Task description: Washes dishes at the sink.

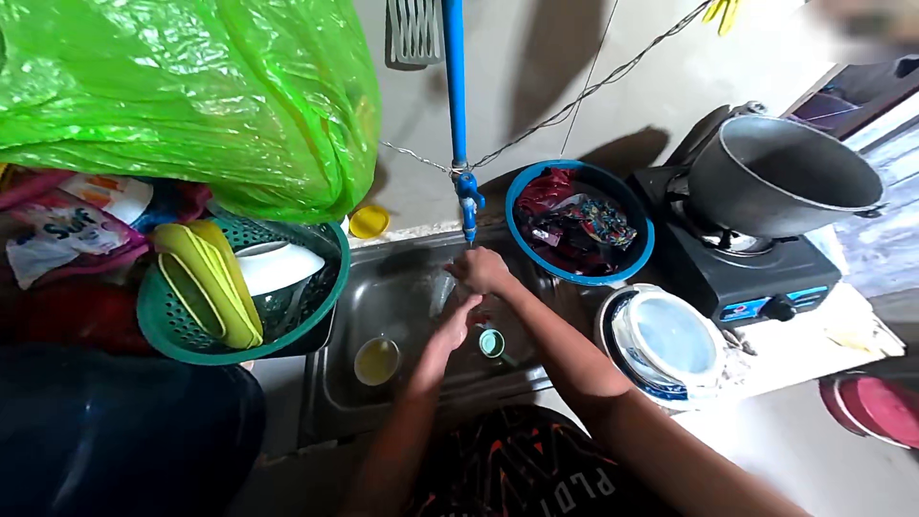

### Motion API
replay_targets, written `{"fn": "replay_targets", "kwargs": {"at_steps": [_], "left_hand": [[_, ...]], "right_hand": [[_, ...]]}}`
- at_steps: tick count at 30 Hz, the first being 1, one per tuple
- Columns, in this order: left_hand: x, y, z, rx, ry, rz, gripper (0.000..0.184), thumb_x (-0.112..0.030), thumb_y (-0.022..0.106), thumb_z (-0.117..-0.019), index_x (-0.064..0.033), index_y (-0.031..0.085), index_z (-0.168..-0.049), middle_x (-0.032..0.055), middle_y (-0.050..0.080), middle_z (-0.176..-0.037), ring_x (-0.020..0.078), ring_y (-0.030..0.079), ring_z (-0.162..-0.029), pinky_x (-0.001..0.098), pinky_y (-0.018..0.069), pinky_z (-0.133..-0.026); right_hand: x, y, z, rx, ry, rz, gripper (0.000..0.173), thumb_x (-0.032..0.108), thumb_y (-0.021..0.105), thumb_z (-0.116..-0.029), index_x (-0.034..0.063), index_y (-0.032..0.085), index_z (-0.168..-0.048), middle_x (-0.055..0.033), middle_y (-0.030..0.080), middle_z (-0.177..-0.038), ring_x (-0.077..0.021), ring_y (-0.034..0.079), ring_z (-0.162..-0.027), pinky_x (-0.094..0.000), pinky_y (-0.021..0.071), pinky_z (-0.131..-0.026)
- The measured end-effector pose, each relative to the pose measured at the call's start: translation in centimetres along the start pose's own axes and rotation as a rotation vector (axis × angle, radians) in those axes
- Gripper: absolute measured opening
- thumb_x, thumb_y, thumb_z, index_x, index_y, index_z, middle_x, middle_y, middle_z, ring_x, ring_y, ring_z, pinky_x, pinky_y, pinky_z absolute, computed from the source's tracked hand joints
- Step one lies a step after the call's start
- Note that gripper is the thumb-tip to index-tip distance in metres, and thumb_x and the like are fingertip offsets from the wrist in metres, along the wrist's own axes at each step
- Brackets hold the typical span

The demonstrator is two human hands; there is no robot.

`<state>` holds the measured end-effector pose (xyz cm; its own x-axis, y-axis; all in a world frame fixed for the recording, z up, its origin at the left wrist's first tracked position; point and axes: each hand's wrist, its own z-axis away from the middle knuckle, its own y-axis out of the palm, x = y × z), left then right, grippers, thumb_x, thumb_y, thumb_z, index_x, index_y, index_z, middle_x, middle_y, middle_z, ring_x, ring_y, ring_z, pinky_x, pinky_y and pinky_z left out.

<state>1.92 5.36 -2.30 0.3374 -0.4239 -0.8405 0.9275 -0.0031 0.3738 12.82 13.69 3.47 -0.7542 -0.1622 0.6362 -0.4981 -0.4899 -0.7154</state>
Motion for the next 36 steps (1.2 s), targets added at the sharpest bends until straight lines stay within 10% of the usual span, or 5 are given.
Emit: {"fn": "replay_targets", "kwargs": {"at_steps": [5,15,24,29,36], "left_hand": [[-1.0,-0.6,-0.9,0.191,-0.185,0.625,0.085,-0.068,0.001,-0.0999,-0.0057,0.058,-0.102,0.0104,0.069,-0.077,0.0106,0.058,-0.048,0.0189,0.0478,-0.043],[-5.6,-2.5,-6.0,-0.096,-0.22,-0.366,0.045,-0.038,0.037,-0.1115,-0.0038,0.058,-0.131,0.0167,0.064,-0.116,0.025,0.063,-0.1,0.0426,0.0532,-0.087],[-1.6,-2.8,-8.5,-0.147,0.046,-0.162,0.043,-0.029,0.03,-0.1129,0.0002,0.06,-0.124,0.0153,0.066,-0.11,0.0225,0.063,-0.098,0.0427,0.0541,-0.087],[-4.2,-3.2,-8.4,-0.178,-0.058,-0.385,0.038,-0.028,0.041,-0.1093,-0.001,0.064,-0.123,0.0189,0.066,-0.119,0.0289,0.063,-0.109,0.0505,0.051,-0.095],[-4.5,-2.9,-6.7,-0.228,-0.054,-0.175,0.041,-0.034,0.035,-0.1116,-0.0037,0.061,-0.123,0.0137,0.065,-0.105,0.0221,0.063,-0.092,0.0412,0.054,-0.081]], "right_hand": [[-3.5,2.5,-0.9,-0.396,-0.069,-0.724,0.044,0.029,0.043,-0.1114,0.0011,0.06,-0.082,-0.0071,0.053,-0.066,-0.0172,0.053,-0.06,-0.0379,0.0468,-0.06],[-4.7,4.4,4.3,-0.078,-0.486,0.685,0.037,-0.001,0.044,-0.1025,0.0,0.063,-0.135,-0.0184,0.056,-0.149,-0.0404,0.052,-0.137,-0.0558,0.0397,-0.112],[-0.8,5.5,1.7,-0.253,0.134,-1.406,0.031,0.01,0.037,-0.1071,-0.0029,0.053,-0.131,-0.0151,0.063,-0.115,-0.0192,0.063,-0.102,-0.0358,0.0526,-0.092],[-1.6,6.8,2.3,-0.046,-0.127,0.196,0.069,0.038,0.066,-0.0948,0.0039,0.047,-0.152,-0.0211,0.049,-0.154,-0.0393,0.035,-0.149,-0.0574,0.0254,-0.121],[-0.6,6.5,1.8,-0.182,-0.054,-0.856,0.044,0.007,0.059,-0.0994,-0.0088,0.05,-0.139,-0.0199,0.059,-0.137,-0.0192,0.056,-0.127,-0.0342,0.0436,-0.111]]}}
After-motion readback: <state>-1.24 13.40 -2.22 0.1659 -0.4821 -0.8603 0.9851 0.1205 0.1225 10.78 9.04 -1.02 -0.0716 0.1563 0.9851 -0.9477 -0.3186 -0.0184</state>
